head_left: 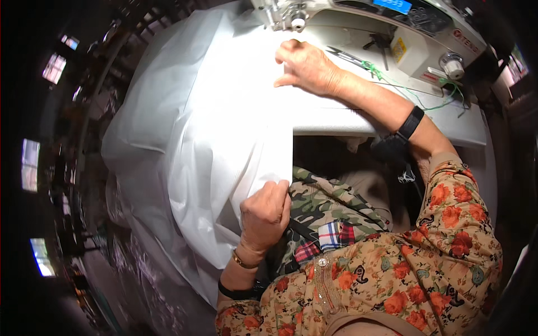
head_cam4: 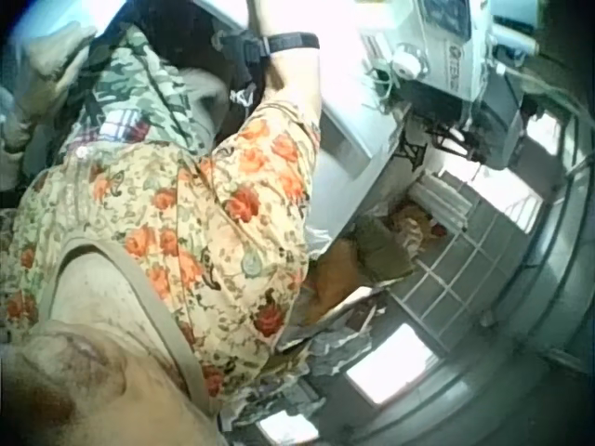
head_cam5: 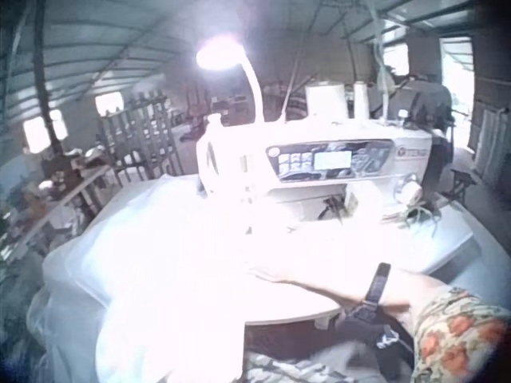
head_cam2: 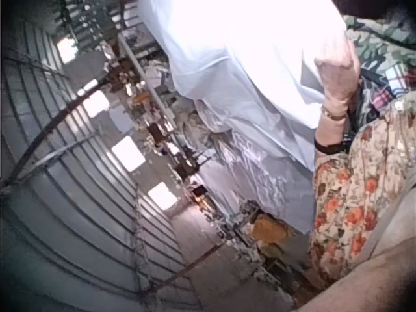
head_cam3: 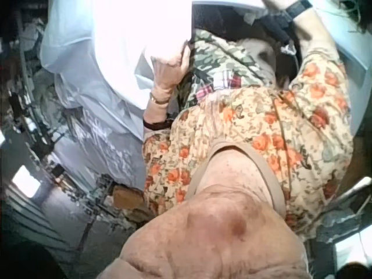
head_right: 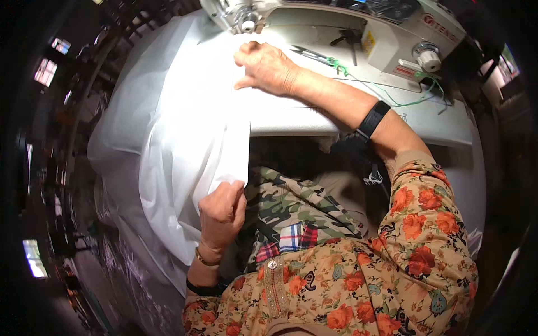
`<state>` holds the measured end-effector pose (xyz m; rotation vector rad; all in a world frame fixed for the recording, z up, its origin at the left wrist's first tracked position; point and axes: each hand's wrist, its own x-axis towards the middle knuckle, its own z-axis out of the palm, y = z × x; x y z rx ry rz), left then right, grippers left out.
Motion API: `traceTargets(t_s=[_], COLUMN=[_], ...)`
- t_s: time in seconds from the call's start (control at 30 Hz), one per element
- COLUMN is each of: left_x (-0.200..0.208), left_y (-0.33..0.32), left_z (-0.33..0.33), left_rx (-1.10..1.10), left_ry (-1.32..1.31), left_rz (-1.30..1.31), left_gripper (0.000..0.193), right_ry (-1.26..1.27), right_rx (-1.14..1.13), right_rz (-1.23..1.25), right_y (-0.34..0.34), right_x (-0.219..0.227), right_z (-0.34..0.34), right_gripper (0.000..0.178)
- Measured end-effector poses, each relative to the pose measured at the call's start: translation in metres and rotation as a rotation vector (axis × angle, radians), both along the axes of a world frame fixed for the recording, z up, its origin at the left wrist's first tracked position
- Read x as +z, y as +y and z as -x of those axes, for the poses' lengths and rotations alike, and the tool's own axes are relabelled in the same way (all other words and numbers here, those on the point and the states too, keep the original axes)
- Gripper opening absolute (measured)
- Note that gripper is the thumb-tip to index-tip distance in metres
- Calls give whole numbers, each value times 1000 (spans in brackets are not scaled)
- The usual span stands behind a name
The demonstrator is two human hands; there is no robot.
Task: Sewing large white plastic sheets using an industrial sewing machine.
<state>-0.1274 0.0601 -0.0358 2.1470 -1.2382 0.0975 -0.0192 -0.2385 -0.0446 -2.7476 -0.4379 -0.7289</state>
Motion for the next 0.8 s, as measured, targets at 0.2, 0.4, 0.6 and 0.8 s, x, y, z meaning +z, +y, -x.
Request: traceTargets(t_s=[0.2, 0.4, 0.6, 0.8], left_x=[-4, -3, 6, 22], left_y=[-3, -7, -17, -43], left_z=[0, -8, -26, -51], left_rx=[-35, -22, 20, 10], left_ry=[-33, -76, -201, -354], left_rz=[-26, -49, -61, -85], left_gripper=[24, 21, 14, 17], right_ry=[66, 20, 56, 145], right_rx=[-130, -141, -222, -246], right_rz=[-8, -39, 28, 27], right_y=[13, 9, 6, 9], right_x=[5, 3, 8, 19], right_z=[34, 33, 30, 29], right_gripper=[47, 47, 63, 69])
